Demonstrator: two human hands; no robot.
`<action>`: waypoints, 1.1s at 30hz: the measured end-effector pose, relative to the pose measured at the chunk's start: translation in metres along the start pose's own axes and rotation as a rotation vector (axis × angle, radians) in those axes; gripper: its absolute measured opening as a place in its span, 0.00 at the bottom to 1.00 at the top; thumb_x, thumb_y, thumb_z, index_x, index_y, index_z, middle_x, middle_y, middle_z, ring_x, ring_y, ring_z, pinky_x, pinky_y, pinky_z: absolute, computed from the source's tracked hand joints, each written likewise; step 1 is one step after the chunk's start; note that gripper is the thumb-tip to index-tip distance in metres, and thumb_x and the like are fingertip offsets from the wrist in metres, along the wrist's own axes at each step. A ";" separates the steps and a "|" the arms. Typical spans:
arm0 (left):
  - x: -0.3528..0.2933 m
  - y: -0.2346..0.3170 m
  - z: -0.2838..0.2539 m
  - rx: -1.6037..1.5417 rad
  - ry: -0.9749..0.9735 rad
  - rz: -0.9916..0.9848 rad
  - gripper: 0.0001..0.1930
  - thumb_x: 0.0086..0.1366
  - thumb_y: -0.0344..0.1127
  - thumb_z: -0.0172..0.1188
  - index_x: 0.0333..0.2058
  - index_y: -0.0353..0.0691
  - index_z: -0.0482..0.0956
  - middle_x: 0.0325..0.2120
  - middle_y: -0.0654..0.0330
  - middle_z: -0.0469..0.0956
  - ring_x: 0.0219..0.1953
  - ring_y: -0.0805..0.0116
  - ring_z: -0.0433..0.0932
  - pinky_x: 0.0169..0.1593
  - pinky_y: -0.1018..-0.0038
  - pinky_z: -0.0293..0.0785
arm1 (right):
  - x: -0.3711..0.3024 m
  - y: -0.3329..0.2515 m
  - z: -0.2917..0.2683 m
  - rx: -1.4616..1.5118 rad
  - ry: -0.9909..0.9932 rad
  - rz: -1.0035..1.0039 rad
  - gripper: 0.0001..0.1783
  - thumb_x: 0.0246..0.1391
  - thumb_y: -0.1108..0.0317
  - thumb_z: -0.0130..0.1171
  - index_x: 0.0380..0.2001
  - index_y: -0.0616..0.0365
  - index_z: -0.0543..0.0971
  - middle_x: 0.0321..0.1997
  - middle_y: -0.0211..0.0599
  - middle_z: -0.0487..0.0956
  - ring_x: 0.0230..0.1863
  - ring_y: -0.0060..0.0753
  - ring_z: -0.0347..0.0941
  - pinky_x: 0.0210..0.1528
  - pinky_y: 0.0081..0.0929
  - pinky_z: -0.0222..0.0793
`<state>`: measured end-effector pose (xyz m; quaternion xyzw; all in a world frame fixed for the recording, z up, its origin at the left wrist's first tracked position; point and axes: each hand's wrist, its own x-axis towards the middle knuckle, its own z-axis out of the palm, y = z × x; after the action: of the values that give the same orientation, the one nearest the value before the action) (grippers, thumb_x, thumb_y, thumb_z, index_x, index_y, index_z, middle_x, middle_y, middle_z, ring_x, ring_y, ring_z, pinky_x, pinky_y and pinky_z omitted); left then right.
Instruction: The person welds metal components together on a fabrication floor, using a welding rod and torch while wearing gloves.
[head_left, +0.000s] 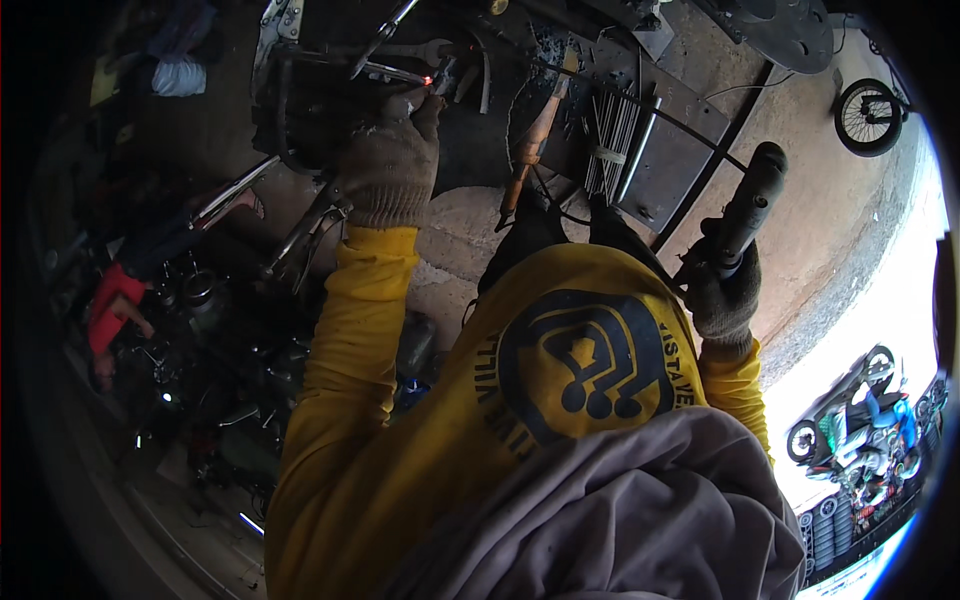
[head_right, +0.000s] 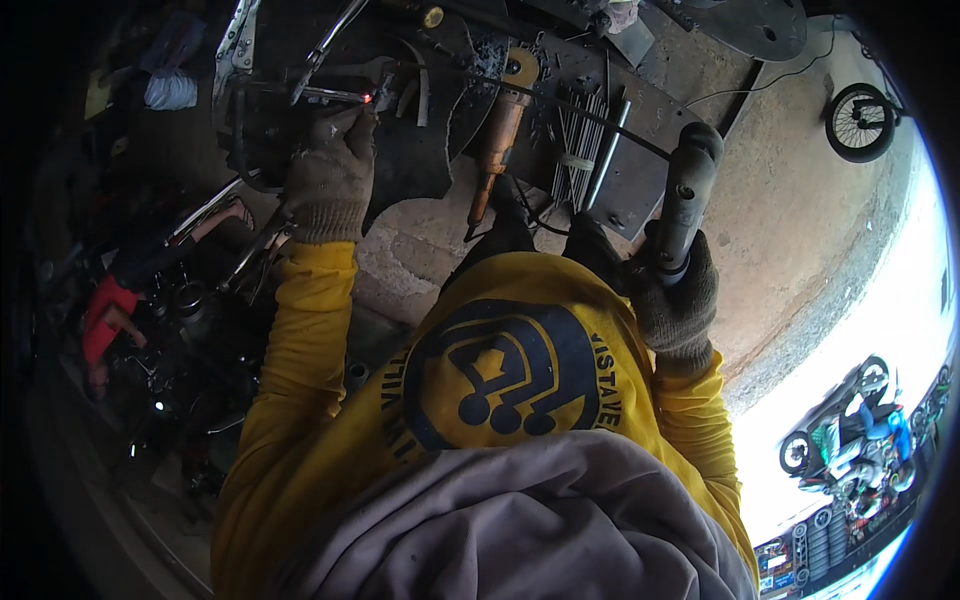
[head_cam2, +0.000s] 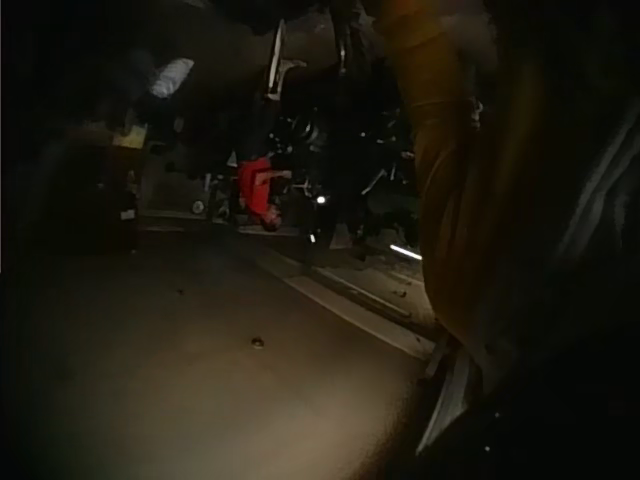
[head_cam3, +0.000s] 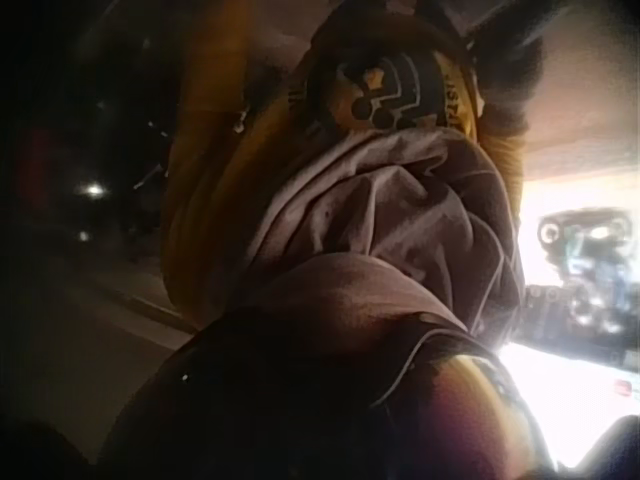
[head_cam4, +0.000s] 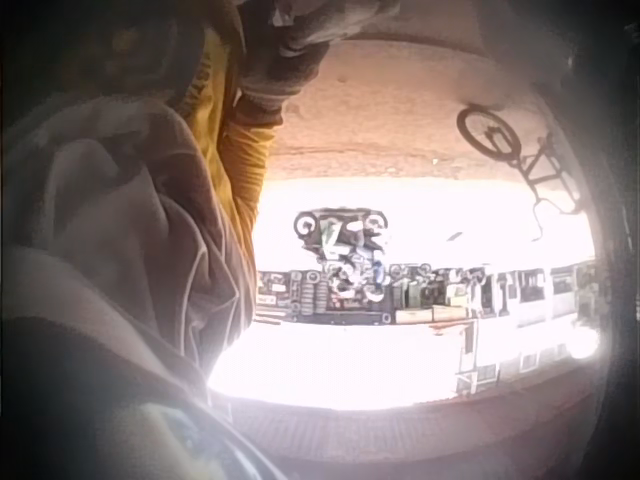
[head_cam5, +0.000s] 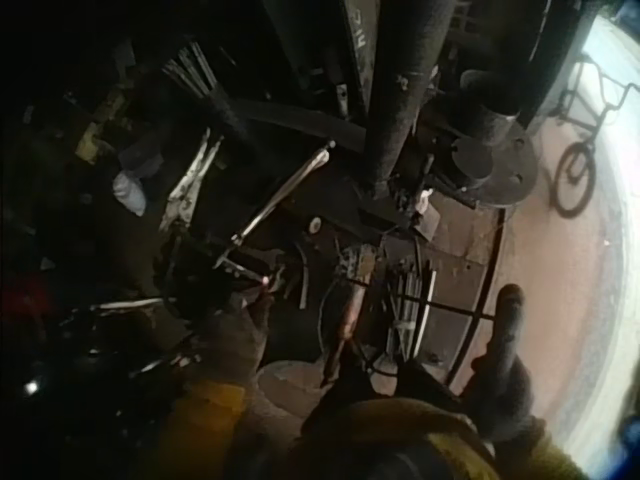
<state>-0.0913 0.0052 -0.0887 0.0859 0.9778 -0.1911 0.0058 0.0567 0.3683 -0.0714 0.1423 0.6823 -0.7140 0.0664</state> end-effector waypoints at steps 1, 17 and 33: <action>0.001 0.000 0.000 0.005 -0.026 0.001 0.12 0.68 0.49 0.58 0.48 0.58 0.79 0.44 0.70 0.77 0.35 0.70 0.84 0.34 0.73 0.82 | -0.002 0.001 -0.001 0.001 0.004 -0.004 0.23 0.52 0.78 0.57 0.53 0.70 0.71 0.35 0.39 0.79 0.34 0.27 0.78 0.39 0.24 0.76; -0.070 0.035 -0.079 -0.950 -0.008 0.074 0.14 0.67 0.49 0.58 0.41 0.45 0.79 0.29 0.56 0.84 0.32 0.57 0.84 0.34 0.63 0.79 | -0.034 0.017 -0.018 0.056 0.101 -0.083 0.23 0.53 0.73 0.57 0.53 0.69 0.71 0.36 0.37 0.79 0.33 0.25 0.76 0.37 0.22 0.75; -0.033 0.204 0.117 -0.975 -0.873 -0.062 0.24 0.72 0.47 0.44 0.57 0.37 0.72 0.56 0.45 0.73 0.59 0.48 0.73 0.61 0.62 0.69 | -0.097 0.020 -0.046 -0.032 0.442 0.096 0.24 0.54 0.76 0.57 0.54 0.66 0.65 0.31 0.42 0.79 0.22 0.31 0.79 0.16 0.19 0.68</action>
<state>-0.0270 0.1418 -0.2719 -0.0405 0.8622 0.2568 0.4348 0.1599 0.4032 -0.0628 0.3263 0.6840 -0.6507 -0.0485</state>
